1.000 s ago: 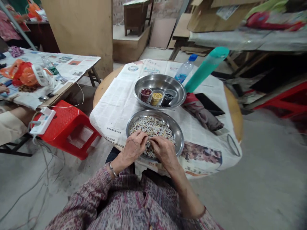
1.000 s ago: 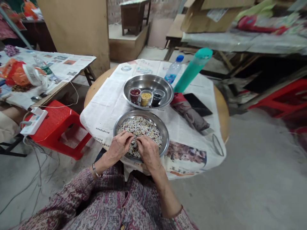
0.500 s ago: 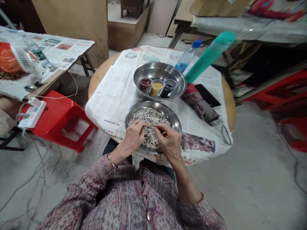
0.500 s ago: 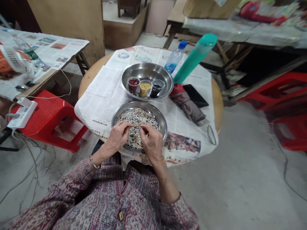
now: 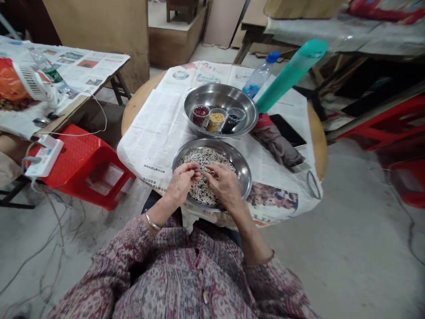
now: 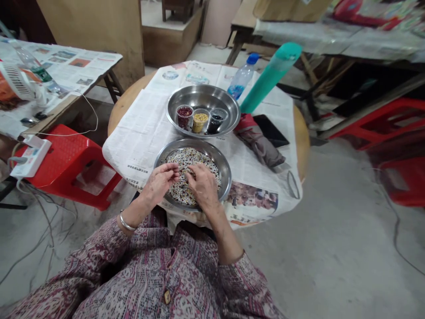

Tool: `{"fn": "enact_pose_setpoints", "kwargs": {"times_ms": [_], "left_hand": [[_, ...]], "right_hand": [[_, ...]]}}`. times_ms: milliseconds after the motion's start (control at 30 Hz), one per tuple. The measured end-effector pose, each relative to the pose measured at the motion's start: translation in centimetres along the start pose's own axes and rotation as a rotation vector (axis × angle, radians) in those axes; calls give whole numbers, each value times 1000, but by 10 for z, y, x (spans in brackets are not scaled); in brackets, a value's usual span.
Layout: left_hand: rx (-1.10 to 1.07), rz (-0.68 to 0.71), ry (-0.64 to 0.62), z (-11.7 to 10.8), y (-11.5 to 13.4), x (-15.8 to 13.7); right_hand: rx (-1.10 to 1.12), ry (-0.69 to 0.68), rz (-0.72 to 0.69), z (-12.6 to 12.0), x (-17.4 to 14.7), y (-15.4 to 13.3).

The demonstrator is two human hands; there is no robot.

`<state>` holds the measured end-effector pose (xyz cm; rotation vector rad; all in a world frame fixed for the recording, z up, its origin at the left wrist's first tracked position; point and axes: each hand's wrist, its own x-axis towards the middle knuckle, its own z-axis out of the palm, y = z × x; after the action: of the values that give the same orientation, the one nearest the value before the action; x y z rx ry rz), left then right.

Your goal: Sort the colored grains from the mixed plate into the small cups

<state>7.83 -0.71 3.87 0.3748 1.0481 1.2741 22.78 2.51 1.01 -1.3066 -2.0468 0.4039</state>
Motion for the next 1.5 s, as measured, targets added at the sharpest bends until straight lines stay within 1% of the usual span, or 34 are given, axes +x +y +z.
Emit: {"fn": "enact_pose_setpoints", "kwargs": {"times_ms": [67,167,367,567,667,733,800,867,933,1033,1133,1233,1300,1400,1500], "left_hand": [[10,36,6,-4,-2,1],[-10,44,-25,-7,-5,1],[-39,30,-57,-7,-5,-1],[-51,49,-38,-6,-4,-2],[-29,101,1,-5,-7,-2],[-6,126,30,-5,-10,-2],[19,142,38,-5,-12,-1],[46,158,22,-6,-13,0],[68,165,8,-7,-14,0],[44,131,-1,-9,-14,2],[-54,47,-48,-9,-14,3],[-120,-51,-97,-7,-13,4],[-132,-97,-103,-6,-11,3],[-131,-100,-92,-6,-5,1],[-125,-53,-74,-7,1,-3]], "right_hand": [[-72,-63,-28,6,0,0],[-140,-121,-24,12,0,-2],[-33,-62,7,13,1,1],[-11,27,112,3,1,4],[-18,-22,71,4,1,1],[-64,-79,31,8,2,-1],[-127,-118,24,11,2,-2],[-148,-121,31,13,3,-3],[-105,-94,30,11,3,-3],[-7,-6,47,2,3,-5],[80,84,69,-7,4,-15],[164,59,46,-13,7,-27],[190,63,71,-14,10,-29],[149,114,156,-14,11,-19],[48,50,163,-12,8,0]]}}
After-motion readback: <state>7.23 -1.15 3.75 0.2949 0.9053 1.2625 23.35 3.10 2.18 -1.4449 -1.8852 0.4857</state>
